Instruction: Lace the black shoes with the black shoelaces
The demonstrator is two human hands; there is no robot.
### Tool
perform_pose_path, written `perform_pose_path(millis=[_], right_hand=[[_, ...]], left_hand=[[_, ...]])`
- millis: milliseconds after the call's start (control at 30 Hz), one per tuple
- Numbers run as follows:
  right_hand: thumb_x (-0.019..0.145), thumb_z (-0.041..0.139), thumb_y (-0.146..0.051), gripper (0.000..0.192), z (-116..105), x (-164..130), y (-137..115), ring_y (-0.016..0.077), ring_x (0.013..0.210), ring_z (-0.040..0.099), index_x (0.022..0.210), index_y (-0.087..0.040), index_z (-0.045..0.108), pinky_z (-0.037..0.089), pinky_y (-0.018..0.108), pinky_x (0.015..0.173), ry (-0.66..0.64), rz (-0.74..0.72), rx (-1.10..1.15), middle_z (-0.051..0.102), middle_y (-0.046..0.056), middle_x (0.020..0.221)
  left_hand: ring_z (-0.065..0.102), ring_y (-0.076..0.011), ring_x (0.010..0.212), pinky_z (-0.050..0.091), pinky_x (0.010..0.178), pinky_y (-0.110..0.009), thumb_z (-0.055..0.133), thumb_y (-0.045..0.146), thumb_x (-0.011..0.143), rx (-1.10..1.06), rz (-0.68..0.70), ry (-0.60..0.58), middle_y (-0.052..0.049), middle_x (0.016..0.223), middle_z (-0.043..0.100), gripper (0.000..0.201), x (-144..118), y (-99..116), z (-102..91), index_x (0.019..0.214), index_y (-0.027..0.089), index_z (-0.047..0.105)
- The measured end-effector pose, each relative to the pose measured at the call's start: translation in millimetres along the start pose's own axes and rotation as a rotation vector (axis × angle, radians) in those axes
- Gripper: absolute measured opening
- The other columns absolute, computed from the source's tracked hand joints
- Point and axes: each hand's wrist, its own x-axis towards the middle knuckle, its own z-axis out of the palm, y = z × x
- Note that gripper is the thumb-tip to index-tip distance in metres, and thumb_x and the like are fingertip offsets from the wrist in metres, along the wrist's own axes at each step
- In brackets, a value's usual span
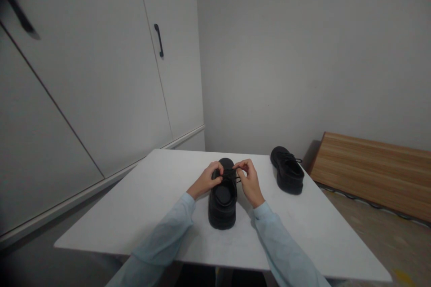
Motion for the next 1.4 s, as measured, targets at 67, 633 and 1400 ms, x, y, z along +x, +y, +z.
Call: perform_pose_path(millis=[67, 633, 1400], right_hand=[[0.081, 0.050, -0.023, 0.007, -1, 0, 0, 0.0185, 0.085, 0.059, 0.081, -0.024, 0.043, 0.044, 0.040, 0.085, 0.032, 0.021, 0.035, 0.062, 0.002, 0.082], [0.082, 0.030, -0.066, 0.051, -13, 3, -20, 0.0203, 0.043, 0.056, 0.073, -0.023, 0.057, 0.050, 0.043, 0.070, -0.137, 0.250, 0.351, 0.046, -0.003, 0.037], [0.072, 0.068, -0.041, 0.024, -19, 9, 6, 0.0170, 0.069, 0.057, 0.077, -0.017, 0.068, 0.046, 0.030, 0.064, -0.312, 0.222, -0.175, 0.066, 0.004, 0.076]], left_hand=[[0.048, -0.0181, 0.085, 0.038, 0.082, -0.031, 0.052, 0.014, 0.066, -0.040, -0.020, 0.000, -0.001, 0.080, 0.053, 0.009, -1, 1, 0.1, 0.074, 0.018, 0.050], [0.048, -0.0138, 0.059, 0.041, 0.069, -0.029, 0.041, 0.043, 0.083, -0.424, -0.094, 0.060, 0.001, 0.057, 0.049, 0.032, 0, 1, -6.1, 0.079, 0.015, 0.056], [0.060, -0.0191, 0.100, 0.043, 0.094, -0.033, 0.057, 0.022, 0.081, -0.156, -0.055, 0.100, -0.007, 0.101, 0.067, 0.019, 1, -14, -1.3, 0.097, 0.017, 0.065]])
